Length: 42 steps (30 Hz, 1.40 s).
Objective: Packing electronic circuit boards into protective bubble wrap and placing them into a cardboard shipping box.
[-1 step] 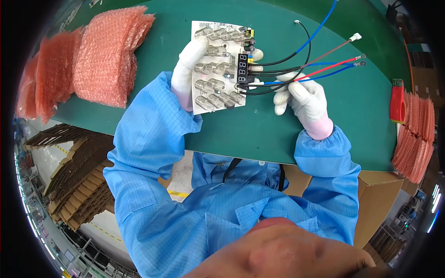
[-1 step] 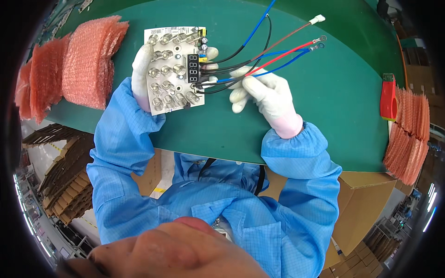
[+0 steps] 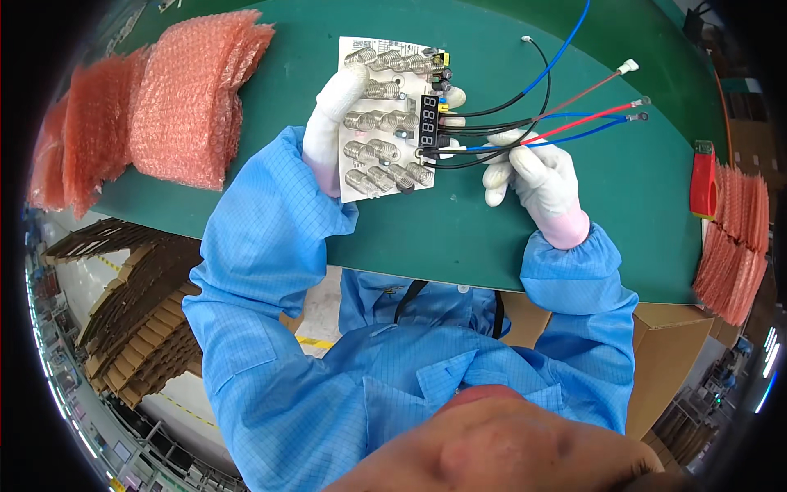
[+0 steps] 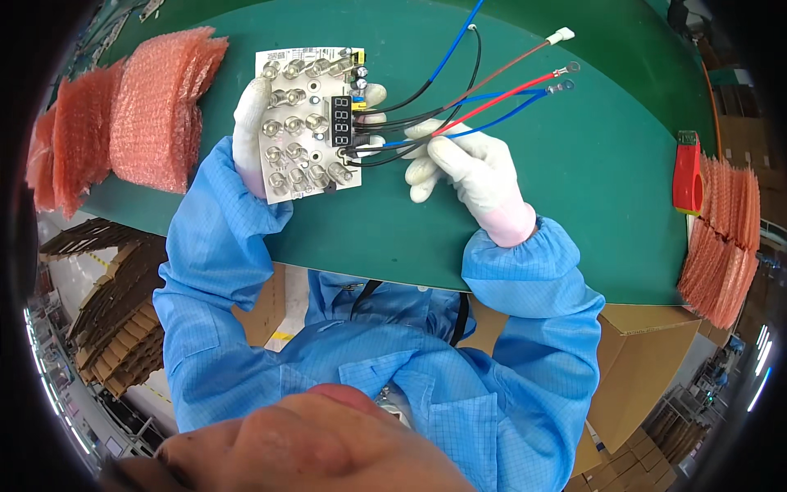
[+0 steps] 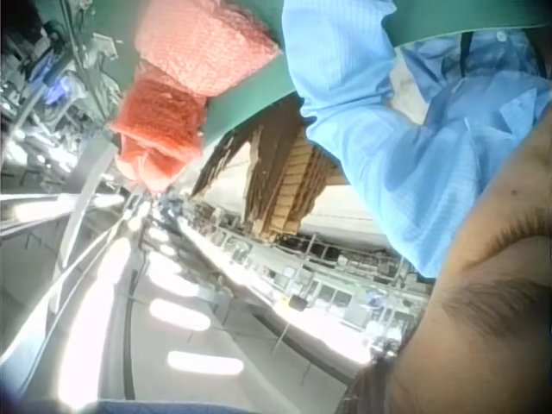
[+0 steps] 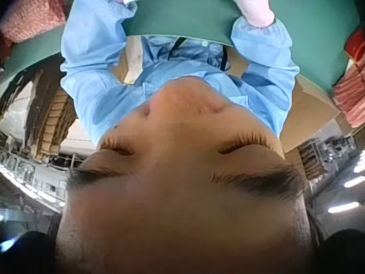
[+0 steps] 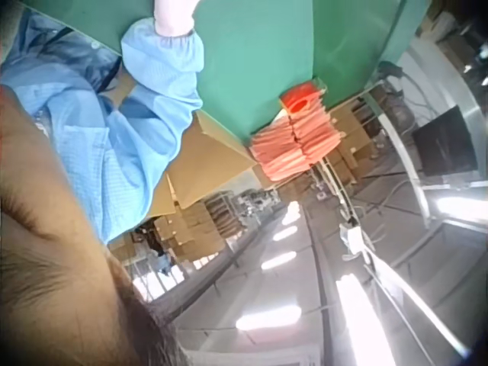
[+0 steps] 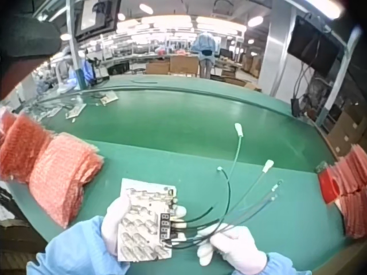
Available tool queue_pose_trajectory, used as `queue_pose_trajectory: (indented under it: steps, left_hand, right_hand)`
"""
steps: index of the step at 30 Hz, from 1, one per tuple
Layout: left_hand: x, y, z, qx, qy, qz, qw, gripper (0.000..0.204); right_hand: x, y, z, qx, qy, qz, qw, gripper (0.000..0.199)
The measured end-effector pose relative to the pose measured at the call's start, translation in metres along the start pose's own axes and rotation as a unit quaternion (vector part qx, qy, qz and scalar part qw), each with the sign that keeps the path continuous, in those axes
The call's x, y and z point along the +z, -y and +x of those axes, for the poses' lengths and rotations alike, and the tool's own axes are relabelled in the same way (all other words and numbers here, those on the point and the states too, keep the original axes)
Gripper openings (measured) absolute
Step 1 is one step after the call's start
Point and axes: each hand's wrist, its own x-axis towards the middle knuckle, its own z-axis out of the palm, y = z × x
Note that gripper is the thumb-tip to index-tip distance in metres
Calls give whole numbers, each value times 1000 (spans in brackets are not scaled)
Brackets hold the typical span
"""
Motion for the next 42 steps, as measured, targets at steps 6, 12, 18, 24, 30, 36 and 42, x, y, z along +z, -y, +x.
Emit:
queue_pose_trajectory:
  steps: [6,12,18,24,30,36,42]
  left_hand:
    - [0,-1,4,-24,17,-47,998,72]
    - [-3,-6,7,-46,5,-111,993,70]
    - [2,1,5,-64,-13,-89,994,68]
    - [5,6,1,-51,-12,-38,998,68]
    - [1,3,3,-47,-6,-24,999,67]
    - [8,4,0,-7,-31,-21,999,63]
    - [13,9,-5,17,-3,-10,1000,61]
  right_hand:
    - [-1,4,-5,2,8,-2,1000,35]
    - [5,6,-7,20,33,-53,998,29]
    - [6,8,-7,51,-28,-13,998,29]
    - [7,-1,-10,1,8,-158,987,31]
    - [11,22,-11,77,10,-347,934,21]
    - [15,21,-18,-134,57,-451,881,19]
    - [52,65,-19,-362,-22,-739,568,50]
